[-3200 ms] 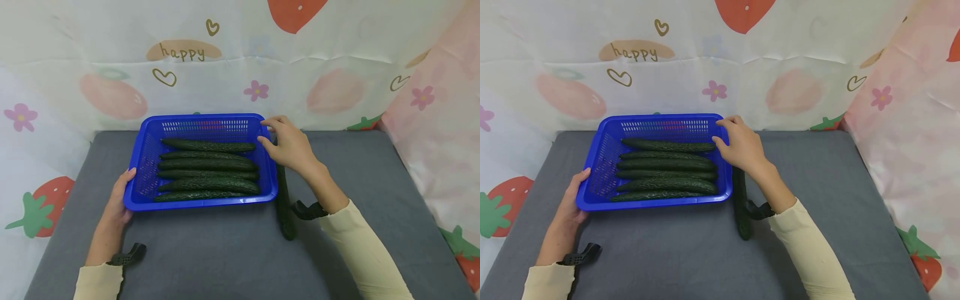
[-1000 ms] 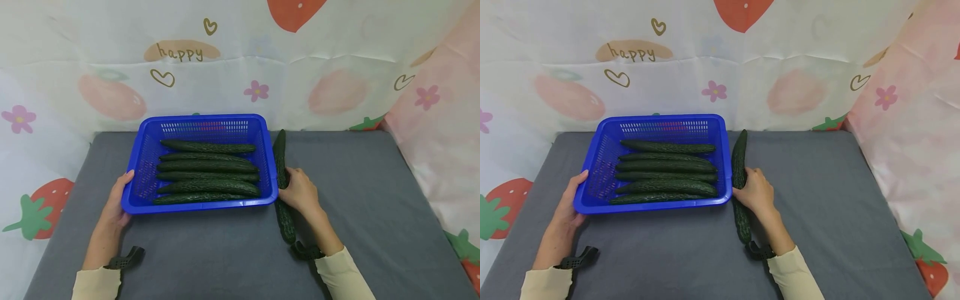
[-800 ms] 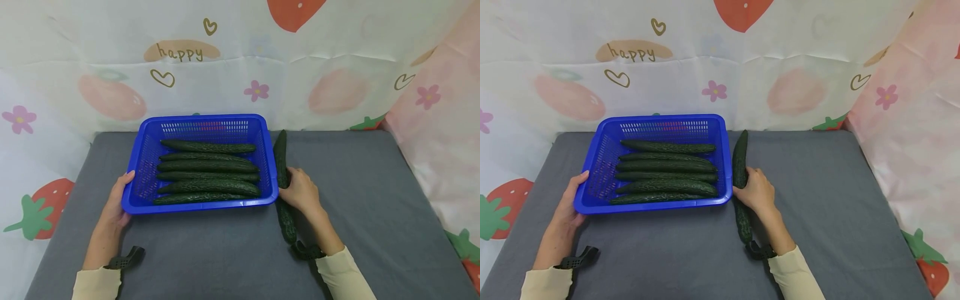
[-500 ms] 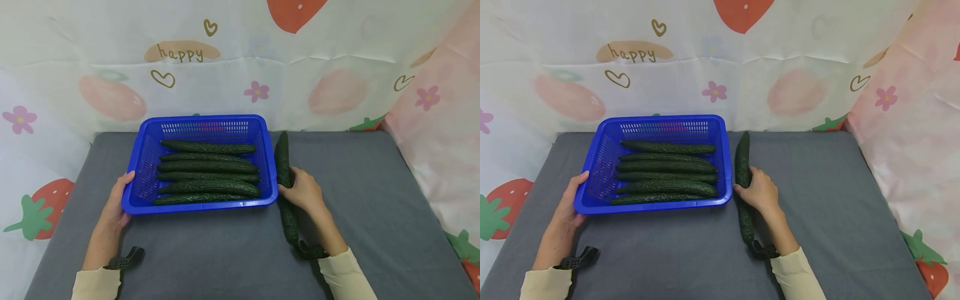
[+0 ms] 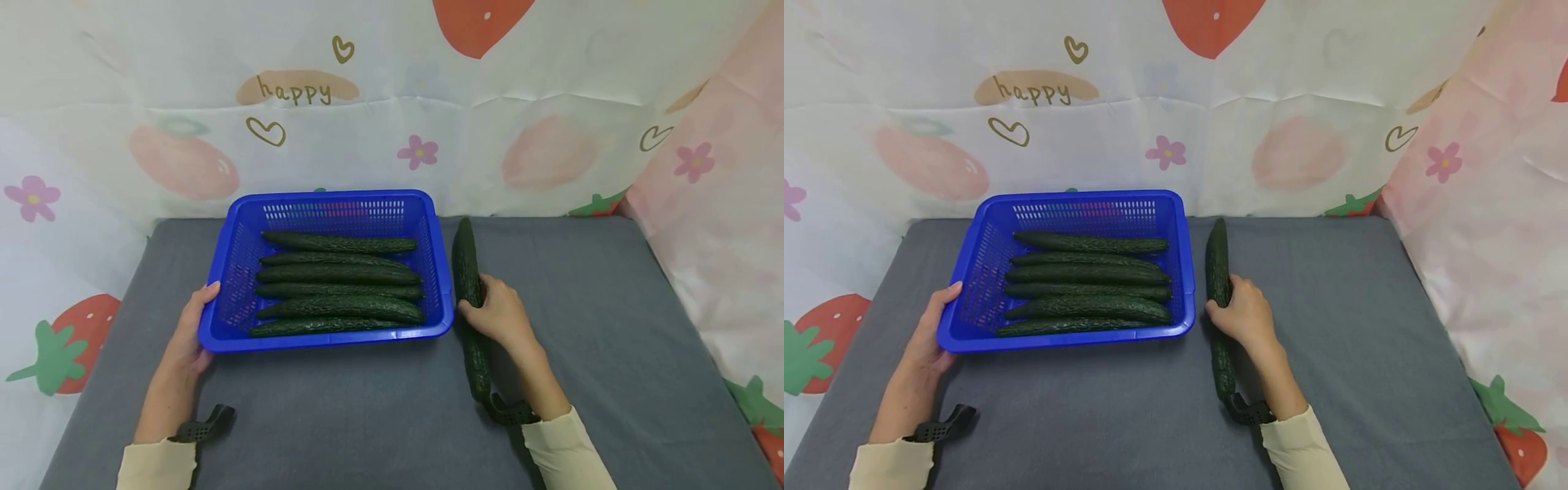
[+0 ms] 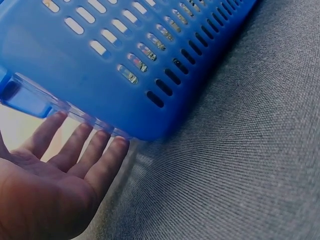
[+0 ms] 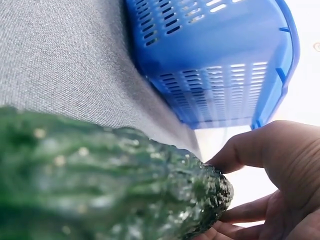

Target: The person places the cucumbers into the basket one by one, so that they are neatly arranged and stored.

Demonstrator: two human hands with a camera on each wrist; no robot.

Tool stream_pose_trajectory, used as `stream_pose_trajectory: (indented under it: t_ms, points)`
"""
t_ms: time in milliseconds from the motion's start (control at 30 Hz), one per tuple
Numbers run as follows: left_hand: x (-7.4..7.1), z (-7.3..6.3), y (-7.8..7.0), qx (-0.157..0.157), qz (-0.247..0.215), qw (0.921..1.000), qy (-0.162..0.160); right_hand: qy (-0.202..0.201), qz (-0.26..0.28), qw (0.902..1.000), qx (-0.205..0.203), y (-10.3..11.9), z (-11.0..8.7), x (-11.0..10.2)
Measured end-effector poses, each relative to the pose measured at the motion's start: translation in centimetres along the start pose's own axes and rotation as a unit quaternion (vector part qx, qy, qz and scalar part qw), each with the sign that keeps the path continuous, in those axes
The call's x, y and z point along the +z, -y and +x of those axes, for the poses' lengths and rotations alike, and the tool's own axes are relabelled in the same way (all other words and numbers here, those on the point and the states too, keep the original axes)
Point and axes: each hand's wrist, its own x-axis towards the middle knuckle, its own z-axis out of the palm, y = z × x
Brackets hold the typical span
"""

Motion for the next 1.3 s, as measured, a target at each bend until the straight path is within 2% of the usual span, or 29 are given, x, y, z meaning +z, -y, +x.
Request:
stream_pose_trajectory:
  t_ms: [233,433,667,1000,1300]
  points:
    - [-0.1,0.1,0.2,0.003,0.026,0.9997,-0.003,0.002,0.000,1.0000,0.006,-0.5,-0.3,-0.4]
    - [0.0,0.0,0.0,0.004,0.031,0.9995,-0.003,0.022,0.004,0.9997,0.014,-0.8,-0.5,-1.0]
    - [-0.1,-0.1,-0.1,0.012,-0.004,0.9998,0.017,0.012,-0.018,0.9998,0.001,-0.7,-0.5,-1.3]
    - [0.0,-0.1,0.1,0.012,0.003,0.9999,-0.001,0.015,-0.037,0.9991,-0.010,-1.2,-0.5,-1.5]
    - [0.2,0.0,0.2,0.016,-0.005,0.9999,-0.001,0.018,-0.050,0.9984,-0.020,-1.2,0.0,-2.0]
